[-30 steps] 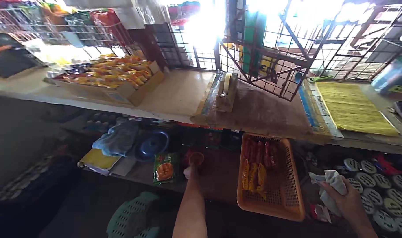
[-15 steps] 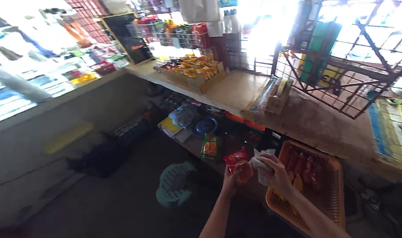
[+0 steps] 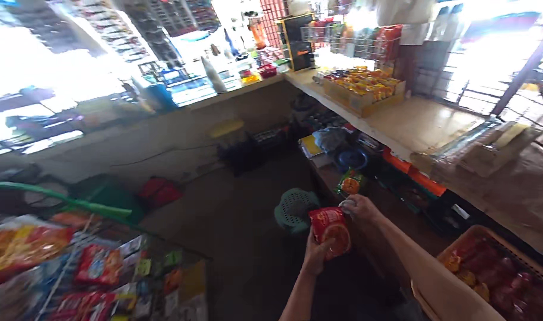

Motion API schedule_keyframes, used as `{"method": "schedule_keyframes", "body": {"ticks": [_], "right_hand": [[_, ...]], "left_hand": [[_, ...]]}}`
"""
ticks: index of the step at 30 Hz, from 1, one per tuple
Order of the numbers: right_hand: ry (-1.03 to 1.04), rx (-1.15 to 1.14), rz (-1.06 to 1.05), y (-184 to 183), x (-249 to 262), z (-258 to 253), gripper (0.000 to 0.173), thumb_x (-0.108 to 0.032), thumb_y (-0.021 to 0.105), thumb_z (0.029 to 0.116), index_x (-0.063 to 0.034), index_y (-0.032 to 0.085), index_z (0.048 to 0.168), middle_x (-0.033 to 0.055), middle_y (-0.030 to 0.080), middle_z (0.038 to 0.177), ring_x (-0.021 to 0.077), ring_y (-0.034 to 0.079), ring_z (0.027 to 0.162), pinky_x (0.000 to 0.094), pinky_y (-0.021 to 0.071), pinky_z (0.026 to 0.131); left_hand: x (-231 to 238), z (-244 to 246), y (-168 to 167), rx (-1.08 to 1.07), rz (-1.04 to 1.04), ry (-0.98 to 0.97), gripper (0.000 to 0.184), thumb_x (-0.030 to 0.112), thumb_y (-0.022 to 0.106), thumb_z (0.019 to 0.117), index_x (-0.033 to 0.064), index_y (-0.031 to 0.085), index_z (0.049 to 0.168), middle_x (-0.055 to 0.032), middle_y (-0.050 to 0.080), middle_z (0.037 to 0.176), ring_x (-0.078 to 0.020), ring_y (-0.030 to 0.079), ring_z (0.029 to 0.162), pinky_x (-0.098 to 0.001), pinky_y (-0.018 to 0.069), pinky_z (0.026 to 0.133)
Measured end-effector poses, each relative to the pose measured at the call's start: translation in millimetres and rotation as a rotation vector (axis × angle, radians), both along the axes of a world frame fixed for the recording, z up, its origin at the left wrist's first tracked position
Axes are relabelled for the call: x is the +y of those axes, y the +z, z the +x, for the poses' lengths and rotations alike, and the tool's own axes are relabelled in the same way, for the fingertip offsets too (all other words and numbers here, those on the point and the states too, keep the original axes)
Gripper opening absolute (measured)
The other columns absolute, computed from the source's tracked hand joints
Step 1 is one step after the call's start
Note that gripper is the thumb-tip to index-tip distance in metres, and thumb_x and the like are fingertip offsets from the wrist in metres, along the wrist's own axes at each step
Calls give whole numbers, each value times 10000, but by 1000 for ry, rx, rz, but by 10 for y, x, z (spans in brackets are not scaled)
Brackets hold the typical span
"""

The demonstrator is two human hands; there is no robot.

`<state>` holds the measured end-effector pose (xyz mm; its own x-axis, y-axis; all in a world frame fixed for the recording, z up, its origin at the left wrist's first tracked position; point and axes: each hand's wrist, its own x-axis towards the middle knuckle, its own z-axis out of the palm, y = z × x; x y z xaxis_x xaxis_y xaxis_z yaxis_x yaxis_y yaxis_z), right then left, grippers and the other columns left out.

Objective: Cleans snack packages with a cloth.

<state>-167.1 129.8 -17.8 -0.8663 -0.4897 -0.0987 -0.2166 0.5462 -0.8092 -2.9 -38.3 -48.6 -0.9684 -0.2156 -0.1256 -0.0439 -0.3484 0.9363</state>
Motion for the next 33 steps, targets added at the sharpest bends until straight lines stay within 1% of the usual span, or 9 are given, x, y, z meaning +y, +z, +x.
{"method": "schedule_keyframes", "body": {"ticks": [3, 6, 14, 17, 19, 24, 26, 30, 33], "right_hand": [[-44, 180, -341, 388, -316, 265, 370, -279, 648, 989, 22, 693, 1199, 209, 659, 1249, 285, 638, 1150, 457, 497, 1026], [280, 308, -326, 492, -840, 565, 402, -337, 568, 1017, -41, 715, 1246, 184, 589, 1420, 311, 528, 1353, 488, 408, 1146], [127, -6, -211, 107, -882, 547, 378, -273, 513, 1062, 17, 680, 1239, 233, 700, 1157, 330, 670, 1102, 515, 491, 1006], [264, 135, -334, 344, -1065, 841, 407, -255, 496, 1055, -9, 641, 1346, 189, 574, 1442, 296, 518, 1370, 469, 384, 1170], [378, 327, -141, 311, -1227, 1037, 455, -326, 471, 1048, -100, 607, 1419, 160, 483, 1545, 349, 388, 1471, 577, 299, 1185], [372, 814, -381, -261, -1009, 1340, 304, -171, 708, 904, -104, 746, 1199, 182, 659, 1334, 422, 594, 1272, 589, 504, 1025], [289, 644, -454, -447, -770, 1325, 302, -96, 727, 877, -25, 746, 1170, 233, 668, 1282, 387, 639, 1217, 504, 538, 1023], [-138, 22, -710, -158, -594, 1048, 374, -190, 466, 1041, 71, 646, 1239, 144, 709, 1088, 140, 680, 944, 347, 565, 875], [-22, -133, -839, 311, -658, 1038, 466, -270, 367, 1075, 39, 546, 1374, 87, 694, 1133, 78, 676, 927, 294, 583, 835]], "left_hand": [[-228, 84, 107, -29, 50, 228, 510, 86, 582, 996, -24, 378, 1451, -154, 682, 1134, -191, 713, 950, -381, 617, 834], [-219, 177, 271, -29, 170, 254, 383, 232, 360, 1118, 28, 407, 1439, -109, 706, 1089, -165, 717, 940, -365, 612, 830], [-416, 442, 301, -105, 222, 546, 492, 320, 328, 1129, 75, 283, 1554, -171, 604, 1303, -206, 657, 1097, -392, 565, 914], [-365, 346, 343, -71, 269, 528, 473, 275, 351, 1127, 96, 264, 1555, -158, 645, 1213, -203, 684, 1009, -387, 587, 850], [-282, 278, 407, -59, 351, 517, 352, 218, 343, 1121, 112, 353, 1456, -98, 671, 998, -158, 689, 823, -337, 588, 709], [-414, 233, 393, 57, 507, 664, 409, 333, 265, 1130, 65, 437, 1388, -110, 660, 1095, -176, 675, 957, -371, 577, 834], [-521, 236, 394, 112, 508, 693, 444, 358, 257, 1131, 83, 394, 1451, -119, 625, 1219, -188, 651, 1065, -392, 560, 905], [-558, 279, 436, 122, 405, 658, 475, 439, 256, 1117, 91, 545, 1260, -60, 714, 998, -145, 720, 892, -347, 621, 762], [-406, 215, 388, 160, 307, 616, 484, 417, 237, 1121, 71, 547, 1260, -45, 729, 961, -123, 731, 864, -328, 632, 752]]}}
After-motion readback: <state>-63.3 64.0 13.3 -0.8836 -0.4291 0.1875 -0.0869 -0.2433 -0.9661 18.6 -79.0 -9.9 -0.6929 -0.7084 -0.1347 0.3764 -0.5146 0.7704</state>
